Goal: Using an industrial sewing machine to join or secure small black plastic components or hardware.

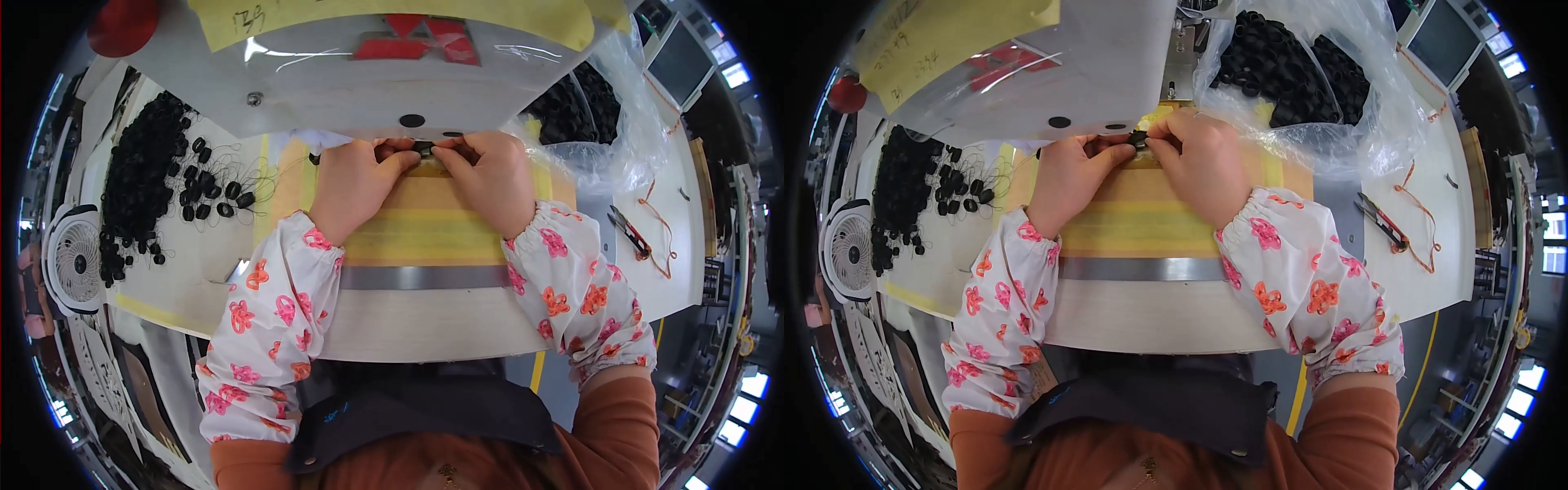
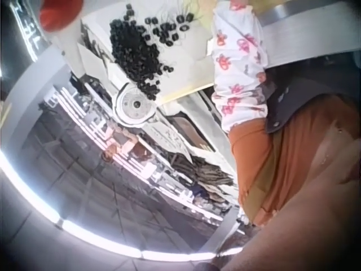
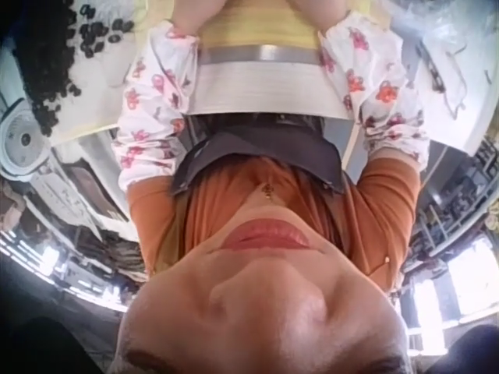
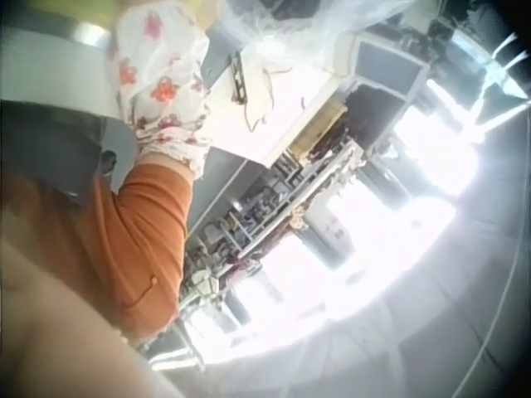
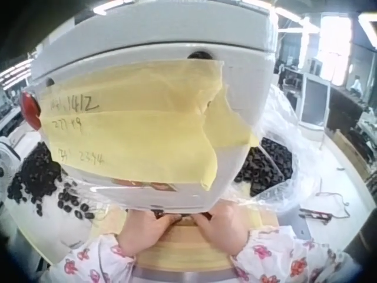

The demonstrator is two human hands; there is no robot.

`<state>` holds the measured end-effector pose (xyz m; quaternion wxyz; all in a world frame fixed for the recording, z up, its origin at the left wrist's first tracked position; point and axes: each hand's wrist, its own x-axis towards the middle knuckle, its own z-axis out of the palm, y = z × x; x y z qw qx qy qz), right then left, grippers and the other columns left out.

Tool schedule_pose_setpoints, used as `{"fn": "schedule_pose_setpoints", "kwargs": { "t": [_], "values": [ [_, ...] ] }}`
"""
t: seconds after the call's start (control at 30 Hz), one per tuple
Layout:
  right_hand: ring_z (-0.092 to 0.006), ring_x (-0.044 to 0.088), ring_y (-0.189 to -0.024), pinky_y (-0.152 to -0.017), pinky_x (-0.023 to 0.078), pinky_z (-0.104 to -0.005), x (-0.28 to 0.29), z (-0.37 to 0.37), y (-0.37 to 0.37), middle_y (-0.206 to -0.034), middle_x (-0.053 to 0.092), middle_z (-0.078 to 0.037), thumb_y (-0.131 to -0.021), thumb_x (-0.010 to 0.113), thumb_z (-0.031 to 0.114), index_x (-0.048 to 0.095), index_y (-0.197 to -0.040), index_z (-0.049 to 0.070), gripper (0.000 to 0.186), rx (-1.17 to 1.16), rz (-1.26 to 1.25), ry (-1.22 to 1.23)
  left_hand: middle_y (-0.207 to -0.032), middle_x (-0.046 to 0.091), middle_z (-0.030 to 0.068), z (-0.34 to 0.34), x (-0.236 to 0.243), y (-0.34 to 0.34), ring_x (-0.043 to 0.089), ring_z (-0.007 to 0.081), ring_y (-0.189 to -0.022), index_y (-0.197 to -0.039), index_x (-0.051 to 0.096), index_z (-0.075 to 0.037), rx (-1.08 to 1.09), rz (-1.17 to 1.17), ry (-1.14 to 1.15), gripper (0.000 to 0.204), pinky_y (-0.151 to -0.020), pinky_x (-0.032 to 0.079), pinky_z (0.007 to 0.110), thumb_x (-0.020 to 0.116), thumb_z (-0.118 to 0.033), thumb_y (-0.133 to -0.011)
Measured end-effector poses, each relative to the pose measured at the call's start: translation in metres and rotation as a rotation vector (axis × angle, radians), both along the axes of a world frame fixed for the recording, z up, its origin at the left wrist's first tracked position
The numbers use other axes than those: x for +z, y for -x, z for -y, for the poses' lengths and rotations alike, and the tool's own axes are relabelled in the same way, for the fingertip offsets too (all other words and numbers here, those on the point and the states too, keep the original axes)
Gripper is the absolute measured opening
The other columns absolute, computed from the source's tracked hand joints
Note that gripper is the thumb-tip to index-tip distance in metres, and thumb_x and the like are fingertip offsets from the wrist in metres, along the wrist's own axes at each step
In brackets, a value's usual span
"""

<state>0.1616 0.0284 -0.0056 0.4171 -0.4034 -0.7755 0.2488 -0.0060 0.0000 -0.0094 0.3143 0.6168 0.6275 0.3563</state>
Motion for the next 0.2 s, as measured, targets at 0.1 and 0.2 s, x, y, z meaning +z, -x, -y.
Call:
{"fn": "schedule_pose_setpoints", "kwargs": {
  "t": [0.1, 0.2],
  "values": [
    [-0.0262, 0.059, -0.061, -0.055, 0.045, -0.0321, -0.0016, -0.0007, 0.0012, -0.068, 0.06, -0.013, -0.068, 0.063, 0.0, 0.06, -0.074, 0.0, 0.006, 0.001, 0.012, -0.047, -0.066, 0.061, -0.0007, 0.0007, 0.0027, 0.002, 0.049, 0.0035, -0.059, -0.09, 0.066, -0.003, -0.002, 0.065, 0.021, 0.025, -0.056, 0.039, 0.019, 0.065, -0.023, -0.075],
    [-0.0266, 0.06, -0.064, -0.057, 0.046, -0.0325, 0.0003, 0.0006, 0.0009, -0.069, 0.061, -0.014, -0.069, 0.062, 0.001, 0.06, -0.074, 0.0, 0.006, -0.01, 0.012, -0.009, -0.07, 0.063, 0.0015, -0.0002, 0.004, 0.0016, 0.051, 0.0035, -0.061, -0.091, 0.066, -0.004, -0.012, 0.077, 0.029, 0.025, -0.057, 0.04, 0.019, 0.066, -0.024, -0.076]
  ]
}}
